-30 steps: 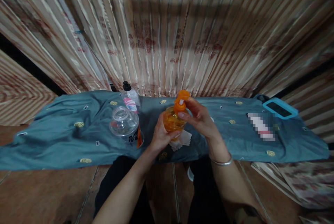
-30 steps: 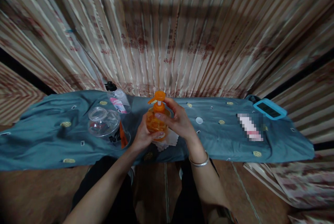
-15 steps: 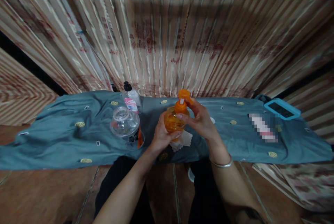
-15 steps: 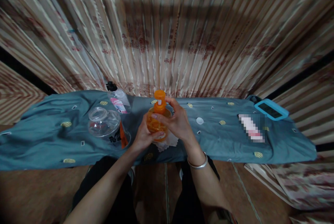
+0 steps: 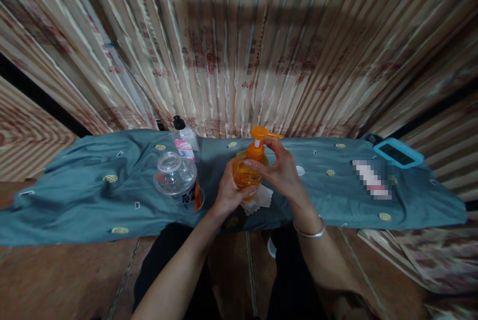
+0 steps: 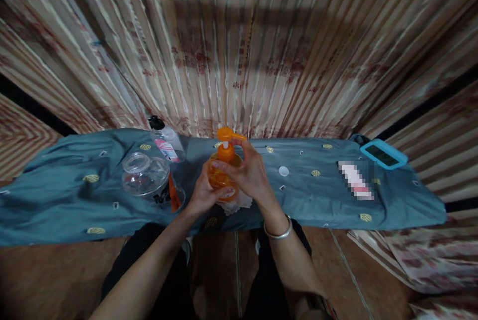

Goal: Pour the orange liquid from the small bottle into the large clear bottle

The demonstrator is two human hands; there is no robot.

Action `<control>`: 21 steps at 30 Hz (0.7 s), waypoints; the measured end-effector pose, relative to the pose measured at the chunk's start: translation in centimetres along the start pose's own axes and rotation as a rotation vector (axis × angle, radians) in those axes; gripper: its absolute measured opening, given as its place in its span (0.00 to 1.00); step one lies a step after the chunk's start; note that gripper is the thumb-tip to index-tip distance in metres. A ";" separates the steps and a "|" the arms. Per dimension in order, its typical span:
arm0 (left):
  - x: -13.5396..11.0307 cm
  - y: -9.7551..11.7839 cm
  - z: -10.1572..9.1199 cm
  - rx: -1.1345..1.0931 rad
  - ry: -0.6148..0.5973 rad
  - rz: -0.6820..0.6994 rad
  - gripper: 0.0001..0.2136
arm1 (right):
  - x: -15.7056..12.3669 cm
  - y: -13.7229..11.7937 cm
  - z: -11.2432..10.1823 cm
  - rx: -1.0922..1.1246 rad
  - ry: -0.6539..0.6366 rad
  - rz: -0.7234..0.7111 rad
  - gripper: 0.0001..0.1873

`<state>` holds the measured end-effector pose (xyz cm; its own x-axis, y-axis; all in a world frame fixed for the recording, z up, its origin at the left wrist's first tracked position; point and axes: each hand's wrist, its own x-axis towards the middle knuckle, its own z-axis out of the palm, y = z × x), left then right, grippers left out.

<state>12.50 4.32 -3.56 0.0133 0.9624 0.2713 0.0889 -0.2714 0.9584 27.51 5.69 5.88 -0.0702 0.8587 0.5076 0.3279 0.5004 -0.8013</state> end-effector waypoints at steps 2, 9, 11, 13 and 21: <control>0.0 -0.1 0.0 -0.001 0.002 0.013 0.38 | 0.0 -0.1 0.2 -0.025 0.034 0.015 0.23; 0.0 -0.1 0.1 -0.063 -0.012 0.030 0.39 | 0.4 0.0 -0.6 0.111 -0.220 -0.019 0.20; -0.1 0.1 0.0 -0.048 -0.010 0.025 0.38 | 0.3 0.0 -0.6 0.113 -0.208 -0.014 0.22; -0.1 0.2 0.0 -0.024 -0.002 0.010 0.38 | 0.3 0.0 -0.4 0.085 -0.132 0.000 0.25; 0.0 0.0 0.2 -0.043 -0.014 0.002 0.40 | 0.2 -1.3 -0.5 0.171 0.010 -0.059 0.14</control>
<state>12.72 4.31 -3.54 0.0276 0.9620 0.2718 0.0457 -0.2728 0.9610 27.54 5.14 7.14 -0.0750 0.8269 0.5574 0.1581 0.5617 -0.8121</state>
